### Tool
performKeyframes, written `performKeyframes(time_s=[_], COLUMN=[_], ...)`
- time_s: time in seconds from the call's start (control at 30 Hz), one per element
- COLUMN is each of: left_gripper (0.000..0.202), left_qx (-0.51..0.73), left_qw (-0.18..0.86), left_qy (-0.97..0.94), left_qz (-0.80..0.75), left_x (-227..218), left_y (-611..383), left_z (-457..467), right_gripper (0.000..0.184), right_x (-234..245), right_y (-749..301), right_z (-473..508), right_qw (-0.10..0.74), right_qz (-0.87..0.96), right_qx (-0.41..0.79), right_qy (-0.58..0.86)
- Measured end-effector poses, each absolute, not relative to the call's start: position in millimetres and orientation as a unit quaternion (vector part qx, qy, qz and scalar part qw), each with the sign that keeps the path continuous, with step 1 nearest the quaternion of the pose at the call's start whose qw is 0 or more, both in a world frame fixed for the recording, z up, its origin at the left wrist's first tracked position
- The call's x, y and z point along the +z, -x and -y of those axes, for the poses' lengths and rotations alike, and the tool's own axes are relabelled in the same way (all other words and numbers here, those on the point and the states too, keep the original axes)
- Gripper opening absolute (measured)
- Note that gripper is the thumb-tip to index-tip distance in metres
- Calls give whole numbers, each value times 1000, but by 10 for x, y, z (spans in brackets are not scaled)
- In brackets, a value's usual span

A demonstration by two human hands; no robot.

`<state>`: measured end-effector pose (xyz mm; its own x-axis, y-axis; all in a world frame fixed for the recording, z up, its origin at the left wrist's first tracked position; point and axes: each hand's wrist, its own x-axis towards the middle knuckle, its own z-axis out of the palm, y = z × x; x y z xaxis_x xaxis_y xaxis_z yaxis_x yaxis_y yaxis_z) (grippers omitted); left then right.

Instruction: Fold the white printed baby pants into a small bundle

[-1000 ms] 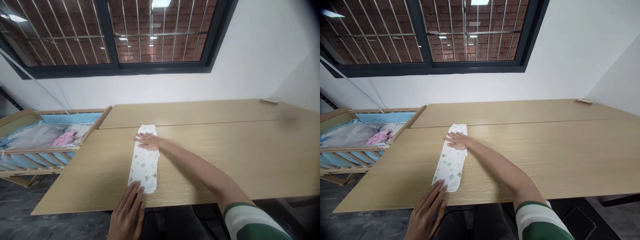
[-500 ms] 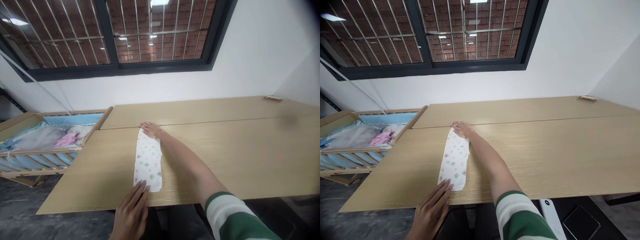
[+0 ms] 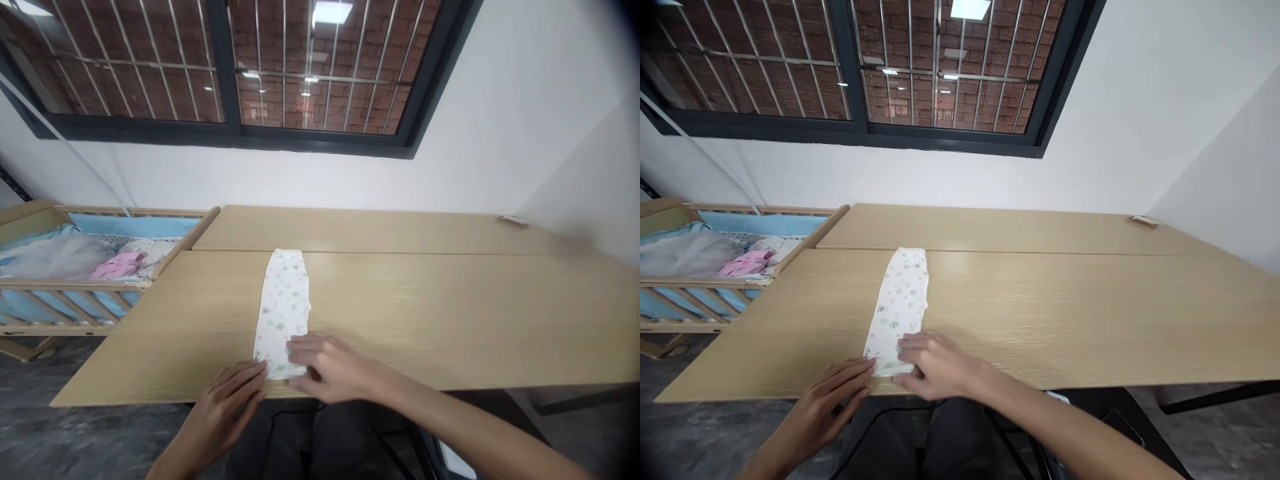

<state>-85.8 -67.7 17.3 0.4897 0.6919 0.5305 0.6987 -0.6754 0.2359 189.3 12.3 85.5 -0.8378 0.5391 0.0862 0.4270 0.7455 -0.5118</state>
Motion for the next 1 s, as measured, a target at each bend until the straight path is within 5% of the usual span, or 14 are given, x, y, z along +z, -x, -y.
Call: performKeyframes(time_s=[0.07,0.27,0.5,0.77,1.0], left_gripper=[39,43,23,25,22], left_qx=[-299,-328,-418,-432,-338], left_qw=[14,-71,-132,-68,-115], left_qy=[875,888,822,765,742], left_qz=[381,314,365,472,568], left_x=[165,177,605,1323,1112], left_y=[885,860,742,613,444], left_z=[725,814,706,-559,-1647], right_gripper=[56,42,24,29,17], right_x=[703,484,1075,1351,773], right_y=[-2041,-2157,-2130,-1966,-1717], right_z=[135,465,422,-823,-1923], right_qw=[128,264,292,381,435], right_qz=[932,926,855,790,687], right_qx=[209,122,279,287,320], right_qy=[267,242,327,385,485])
